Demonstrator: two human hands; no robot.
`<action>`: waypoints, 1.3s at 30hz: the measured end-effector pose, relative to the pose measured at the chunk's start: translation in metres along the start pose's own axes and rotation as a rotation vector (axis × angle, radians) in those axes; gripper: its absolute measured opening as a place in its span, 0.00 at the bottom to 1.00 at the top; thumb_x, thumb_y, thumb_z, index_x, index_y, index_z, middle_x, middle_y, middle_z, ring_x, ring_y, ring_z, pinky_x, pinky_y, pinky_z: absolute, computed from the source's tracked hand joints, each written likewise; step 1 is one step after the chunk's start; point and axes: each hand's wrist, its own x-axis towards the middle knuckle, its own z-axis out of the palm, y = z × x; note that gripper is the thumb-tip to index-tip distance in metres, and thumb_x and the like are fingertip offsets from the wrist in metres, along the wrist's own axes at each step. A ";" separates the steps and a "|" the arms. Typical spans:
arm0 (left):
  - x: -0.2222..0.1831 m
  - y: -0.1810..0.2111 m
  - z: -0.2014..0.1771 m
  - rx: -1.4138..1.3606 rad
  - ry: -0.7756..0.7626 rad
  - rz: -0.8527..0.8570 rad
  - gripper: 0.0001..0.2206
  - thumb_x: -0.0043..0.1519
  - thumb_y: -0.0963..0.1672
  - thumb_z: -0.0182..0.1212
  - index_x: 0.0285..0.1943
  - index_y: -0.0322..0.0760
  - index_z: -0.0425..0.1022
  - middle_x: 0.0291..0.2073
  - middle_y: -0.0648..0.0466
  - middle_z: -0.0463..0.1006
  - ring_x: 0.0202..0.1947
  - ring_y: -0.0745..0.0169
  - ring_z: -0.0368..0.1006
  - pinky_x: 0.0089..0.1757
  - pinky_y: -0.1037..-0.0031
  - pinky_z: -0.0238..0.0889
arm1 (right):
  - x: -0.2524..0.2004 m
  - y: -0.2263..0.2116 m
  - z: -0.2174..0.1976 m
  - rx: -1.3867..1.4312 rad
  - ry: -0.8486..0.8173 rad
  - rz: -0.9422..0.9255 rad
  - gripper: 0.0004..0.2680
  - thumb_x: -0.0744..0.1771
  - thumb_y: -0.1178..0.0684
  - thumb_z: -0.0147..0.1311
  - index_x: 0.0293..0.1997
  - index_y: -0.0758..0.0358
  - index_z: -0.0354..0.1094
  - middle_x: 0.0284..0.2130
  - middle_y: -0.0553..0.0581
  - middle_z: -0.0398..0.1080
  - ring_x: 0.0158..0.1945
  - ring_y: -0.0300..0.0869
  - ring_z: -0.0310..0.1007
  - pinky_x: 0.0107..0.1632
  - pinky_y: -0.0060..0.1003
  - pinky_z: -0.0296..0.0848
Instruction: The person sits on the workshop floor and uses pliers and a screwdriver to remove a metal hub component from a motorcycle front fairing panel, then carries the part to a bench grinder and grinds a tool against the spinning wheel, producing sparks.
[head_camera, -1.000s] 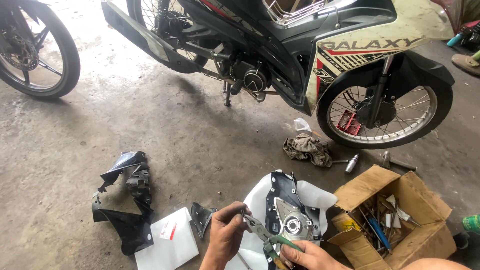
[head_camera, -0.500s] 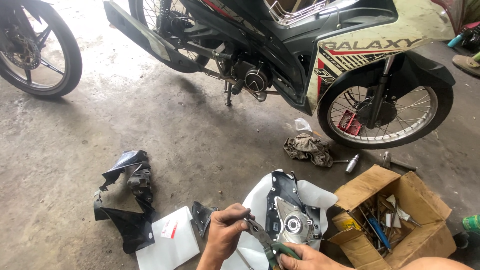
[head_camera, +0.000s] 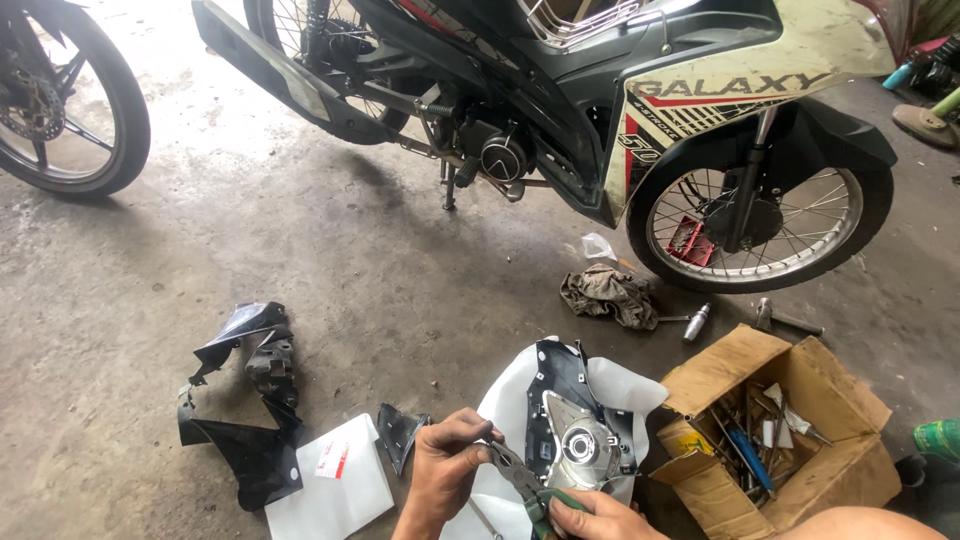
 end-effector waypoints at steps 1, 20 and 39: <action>0.000 0.000 0.000 0.009 0.007 0.002 0.11 0.55 0.32 0.70 0.45 0.24 0.82 0.41 0.42 0.79 0.43 0.53 0.79 0.44 0.68 0.74 | 0.002 0.004 -0.002 -0.043 0.001 -0.035 0.14 0.71 0.40 0.50 0.39 0.61 0.65 0.31 0.45 0.64 0.37 0.32 0.62 0.42 0.26 0.62; 0.002 0.033 0.028 0.415 -0.117 0.006 0.14 0.61 0.39 0.68 0.54 0.22 0.78 0.47 0.47 0.76 0.48 0.61 0.75 0.49 0.73 0.70 | 0.005 0.006 -0.003 -0.084 0.086 -0.019 0.17 0.71 0.35 0.49 0.37 0.62 0.67 0.29 0.46 0.65 0.33 0.32 0.62 0.37 0.26 0.60; -0.033 -0.064 0.063 0.270 0.026 -0.314 0.24 0.65 0.44 0.62 0.69 0.30 0.66 0.43 0.54 0.76 0.39 0.70 0.71 0.40 0.79 0.65 | -0.023 -0.082 0.073 0.254 0.362 -0.016 0.19 0.68 0.29 0.38 0.49 0.52 0.66 0.21 0.58 0.65 0.18 0.42 0.60 0.17 0.36 0.56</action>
